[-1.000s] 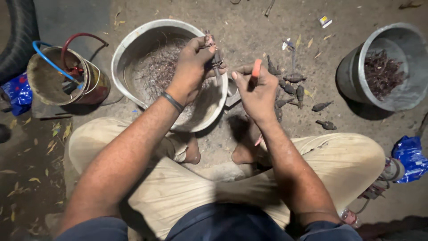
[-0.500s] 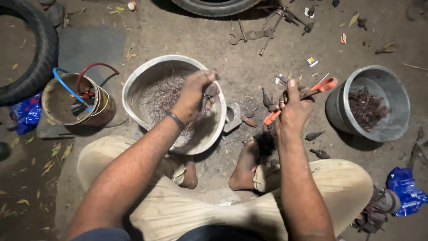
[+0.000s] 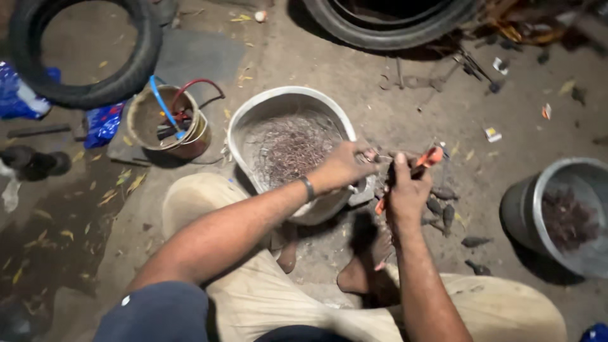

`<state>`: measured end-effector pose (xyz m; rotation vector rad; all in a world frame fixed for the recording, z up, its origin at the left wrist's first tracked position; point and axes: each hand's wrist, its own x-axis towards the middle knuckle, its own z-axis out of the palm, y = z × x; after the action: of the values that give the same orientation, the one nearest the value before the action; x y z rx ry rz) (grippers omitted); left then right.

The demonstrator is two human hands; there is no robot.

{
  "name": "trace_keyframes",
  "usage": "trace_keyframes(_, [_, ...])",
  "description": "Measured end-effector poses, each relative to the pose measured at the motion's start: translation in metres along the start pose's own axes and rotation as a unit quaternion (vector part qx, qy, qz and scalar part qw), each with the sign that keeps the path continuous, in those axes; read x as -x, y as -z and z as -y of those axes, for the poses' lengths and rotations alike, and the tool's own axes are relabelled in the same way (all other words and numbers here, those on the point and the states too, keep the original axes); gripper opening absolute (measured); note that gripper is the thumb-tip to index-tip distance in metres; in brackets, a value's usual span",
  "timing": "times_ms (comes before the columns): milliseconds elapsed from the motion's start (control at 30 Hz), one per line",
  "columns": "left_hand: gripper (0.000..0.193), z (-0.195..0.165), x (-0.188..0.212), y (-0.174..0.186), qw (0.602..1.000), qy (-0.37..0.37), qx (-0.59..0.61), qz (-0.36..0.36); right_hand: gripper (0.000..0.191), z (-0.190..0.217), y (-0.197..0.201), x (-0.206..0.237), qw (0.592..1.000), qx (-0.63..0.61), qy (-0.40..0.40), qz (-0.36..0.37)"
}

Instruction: The person sits on the ground and uses scissors to cut and strip copper wire windings from small electric motor armatures, one at a time. The removed copper wire collects in a plastic basin beside them while scrap motor parts pile on the ground.

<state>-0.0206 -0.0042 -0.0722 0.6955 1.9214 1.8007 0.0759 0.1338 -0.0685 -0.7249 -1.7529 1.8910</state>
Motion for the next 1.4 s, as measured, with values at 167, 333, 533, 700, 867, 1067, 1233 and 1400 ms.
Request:
trace_keyframes(167, [0.027,-0.001,0.000,-0.006,0.998,0.032,-0.044,-0.041,0.033,0.000,-0.012,0.012,0.997,0.003,-0.066,0.044])
trace_keyframes(333, [0.029,-0.005,-0.013,0.015,0.994,-0.008,-0.110,-0.007,0.043,0.008,-0.015,0.014,0.992,-0.037,-0.084,0.081])
trace_keyframes(533, [0.028,-0.005,-0.024,0.036,0.978,-0.020,-0.205,-0.021,0.039,0.008,-0.004,0.000,0.990,-0.075,-0.120,0.026])
trace_keyframes(700, [0.022,-0.011,-0.019,0.049,0.943,0.015,-0.332,0.021,0.027,-0.015,-0.004,0.008,0.992,0.069,-0.101,0.011])
trace_keyframes(867, [0.023,-0.017,-0.022,0.068,0.886,0.095,-0.454,0.028,0.028,-0.019,0.000,0.008,0.983,0.048,-0.109,0.137])
trace_keyframes(1067, [0.016,0.002,-0.029,0.100,0.836,0.067,-0.544,-0.025,0.027,-0.022,0.006,-0.002,0.989,-0.070,-0.127,0.040])
trace_keyframes(1233, [0.015,0.016,-0.031,0.100,0.818,0.070,-0.571,-0.008,0.029,-0.025,0.010,-0.004,0.982,-0.082,-0.160,0.058])
trace_keyframes(1400, [0.018,0.007,-0.033,0.087,0.889,0.008,-0.457,0.011,0.027,0.031,0.018,-0.003,0.967,-0.127,-0.211,0.067])
